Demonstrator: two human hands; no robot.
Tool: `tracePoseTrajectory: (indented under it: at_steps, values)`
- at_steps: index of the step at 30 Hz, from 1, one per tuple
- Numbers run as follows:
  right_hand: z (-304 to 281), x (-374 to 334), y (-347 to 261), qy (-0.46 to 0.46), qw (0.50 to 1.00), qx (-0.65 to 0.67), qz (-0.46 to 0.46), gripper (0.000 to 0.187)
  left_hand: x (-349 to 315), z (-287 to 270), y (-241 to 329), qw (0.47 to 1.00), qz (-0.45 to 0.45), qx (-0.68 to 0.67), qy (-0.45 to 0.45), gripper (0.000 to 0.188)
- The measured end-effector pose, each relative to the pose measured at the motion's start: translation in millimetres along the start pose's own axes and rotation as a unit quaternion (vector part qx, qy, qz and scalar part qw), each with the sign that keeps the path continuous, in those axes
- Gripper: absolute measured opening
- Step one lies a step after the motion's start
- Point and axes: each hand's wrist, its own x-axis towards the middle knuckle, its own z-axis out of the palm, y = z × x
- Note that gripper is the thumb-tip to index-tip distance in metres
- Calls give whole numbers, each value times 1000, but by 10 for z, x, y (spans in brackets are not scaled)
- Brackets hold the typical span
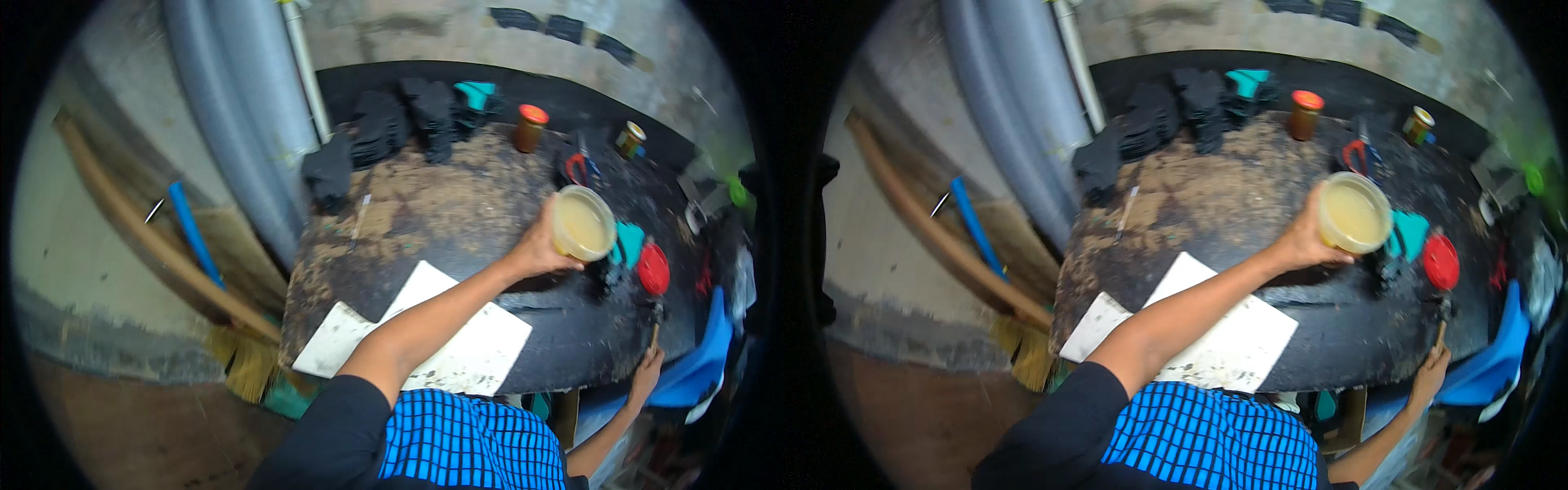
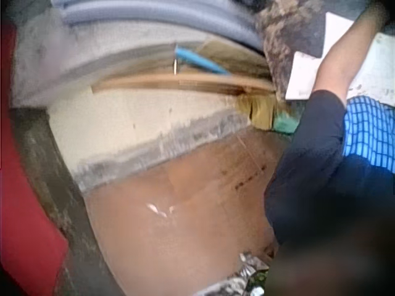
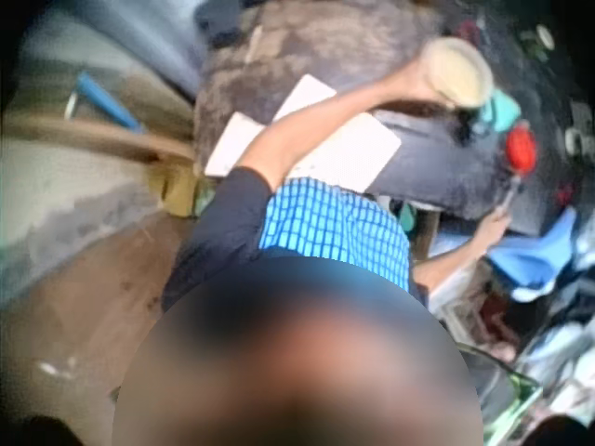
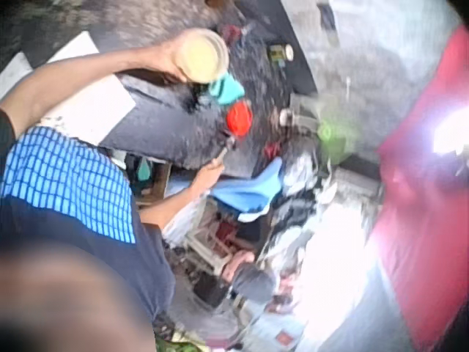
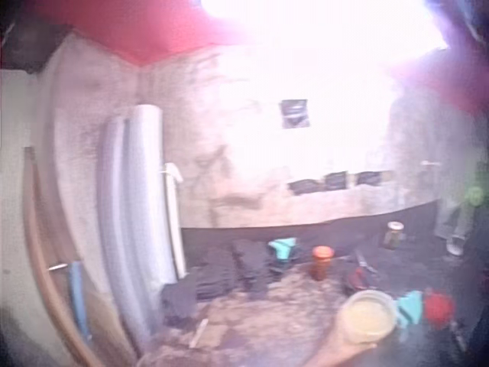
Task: The person uses a hammer to repeatedly strike and shape green rubber pieces on a white board, then stacks the finished pieces. The person also opens a container of yellow liquid and handles black rubber pieces, placing them on the board.
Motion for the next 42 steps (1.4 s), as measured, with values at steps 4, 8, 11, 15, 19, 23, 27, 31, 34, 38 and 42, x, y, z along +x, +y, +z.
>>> tracePoseTrajectory:
  at_steps: [4,8,11,15,19,23,27,31,34,38,42]
  values:
    - [124,260,-234,17,971,-238,34,39,-113,-636,148,958,-59,265,-96,133]
    - [-96,195,-1142,201,947,224,-113,29,-194,-2145,411,929,70,301,204,72]
    - [-208,-179,-1935,190,929,252,-194,24,-445,-3358,557,822,-56,392,410,65]
    - [-18,-778,-2870,3,880,321,-350,26,-699,-4161,398,784,-303,394,371,92]
    - [214,-1175,-3334,-136,859,344,-355,26,-759,-4273,84,819,-385,329,270,101]
    - [277,-1246,-3395,-142,877,304,-343,24,-807,-4150,-177,830,-362,296,305,96]
    - [288,-1264,-3414,-187,897,229,-328,22,-918,-4095,-193,847,-346,275,296,117]
    - [288,-1263,-3476,-218,895,196,-337,17,-992,-4005,-76,883,-292,231,286,111]
    - [270,-1214,-3521,-238,892,166,-348,17,-1025,-3903,-32,882,-240,259,312,103]
    - [371,-1135,-3855,-251,861,197,-397,22,-1050,-3911,-64,892,-218,237,316,102]
    - [802,-1083,-4855,-301,792,333,-415,36,-1029,-3946,-139,896,-210,223,321,88]
